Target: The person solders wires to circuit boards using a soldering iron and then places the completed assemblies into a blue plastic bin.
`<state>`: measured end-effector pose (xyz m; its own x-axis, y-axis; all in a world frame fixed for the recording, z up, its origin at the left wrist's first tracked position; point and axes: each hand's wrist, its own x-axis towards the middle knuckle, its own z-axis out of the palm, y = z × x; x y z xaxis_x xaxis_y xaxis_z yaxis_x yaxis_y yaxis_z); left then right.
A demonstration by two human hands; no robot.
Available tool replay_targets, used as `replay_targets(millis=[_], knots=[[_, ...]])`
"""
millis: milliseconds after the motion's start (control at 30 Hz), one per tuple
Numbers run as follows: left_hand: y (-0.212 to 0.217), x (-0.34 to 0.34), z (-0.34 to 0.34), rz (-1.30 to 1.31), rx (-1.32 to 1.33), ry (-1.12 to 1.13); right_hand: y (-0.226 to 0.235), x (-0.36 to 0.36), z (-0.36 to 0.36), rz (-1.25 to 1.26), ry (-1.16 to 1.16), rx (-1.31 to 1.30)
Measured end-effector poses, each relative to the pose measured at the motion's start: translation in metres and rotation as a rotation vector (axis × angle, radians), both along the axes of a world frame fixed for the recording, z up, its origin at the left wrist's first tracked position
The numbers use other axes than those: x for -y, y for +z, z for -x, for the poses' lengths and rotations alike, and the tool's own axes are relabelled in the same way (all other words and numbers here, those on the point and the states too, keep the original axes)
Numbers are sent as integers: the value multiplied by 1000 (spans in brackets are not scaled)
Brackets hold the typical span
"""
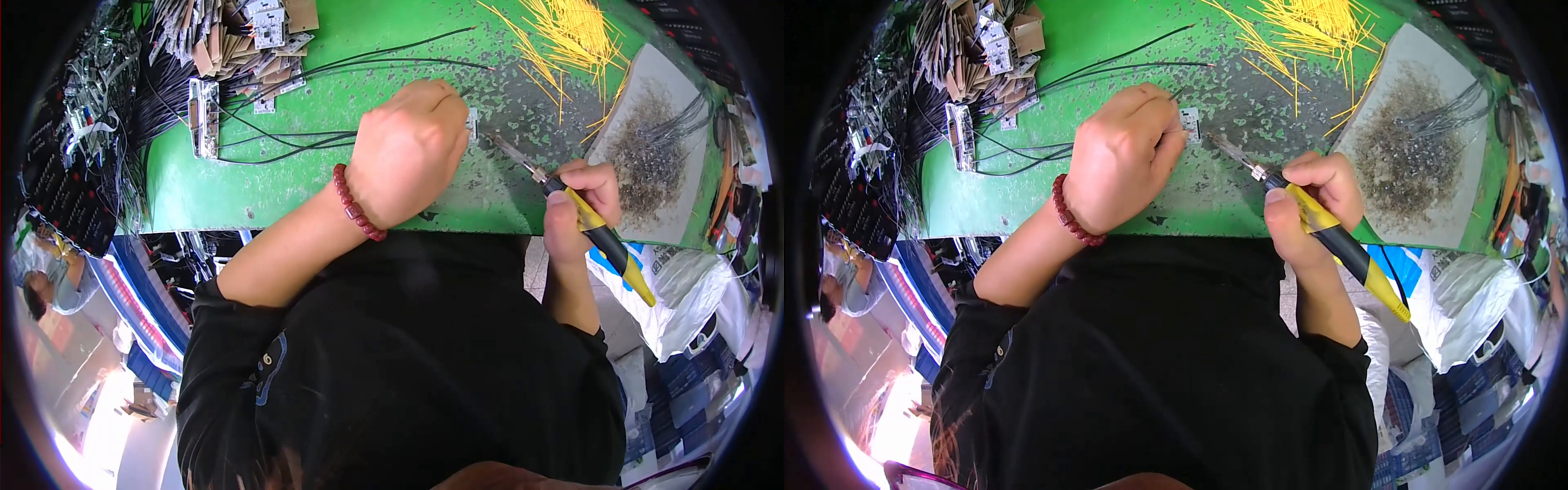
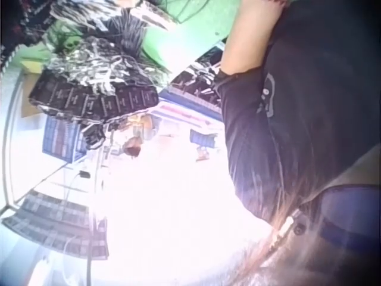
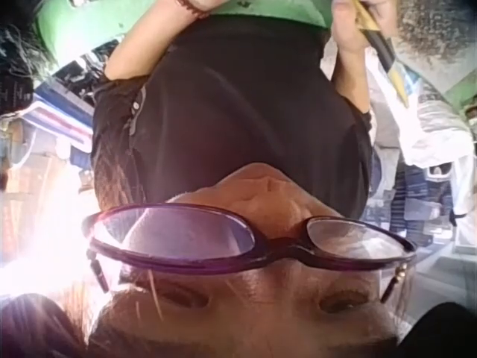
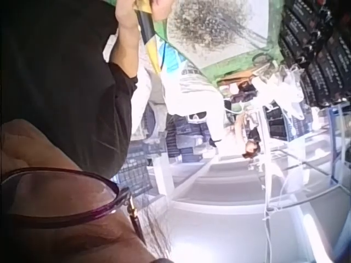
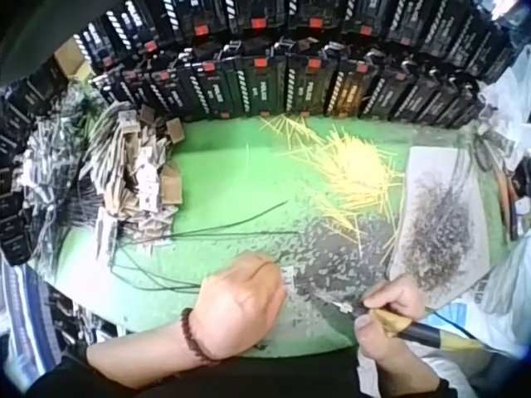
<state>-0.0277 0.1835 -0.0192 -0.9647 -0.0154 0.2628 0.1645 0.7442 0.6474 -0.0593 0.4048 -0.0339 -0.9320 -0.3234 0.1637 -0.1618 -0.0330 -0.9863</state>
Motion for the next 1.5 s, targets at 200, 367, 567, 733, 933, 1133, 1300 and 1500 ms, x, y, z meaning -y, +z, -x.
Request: replay_targets(millis=[200, 367, 567, 733, 933, 1133, 1300, 1500], knots=[[2, -1, 0, 43, 10, 4, -3, 1, 2, -17, 53, -56], [2, -2, 1, 57, -5, -10, 0, 2, 2, -33, 61, -50], [1, -2, 0, 70, -22, -5, -1, 2, 4, -86, 85, -74], [1, -2, -2, 84, 1, 2, -3, 3, 1, 8, 23, -84], [2, -2, -1, 103, 7, 1, -2, 4, 2, -27, 47, -67], [3, -4, 1, 120, 23, 1, 0, 4, 3, -44, 58, -40], [3, -4, 0, 123, 23, 1, -1, 3, 4, -68, 93, -64], [3, -4, 0, 129, 16, 6, 0, 5, 3, -38, 75, -83]])
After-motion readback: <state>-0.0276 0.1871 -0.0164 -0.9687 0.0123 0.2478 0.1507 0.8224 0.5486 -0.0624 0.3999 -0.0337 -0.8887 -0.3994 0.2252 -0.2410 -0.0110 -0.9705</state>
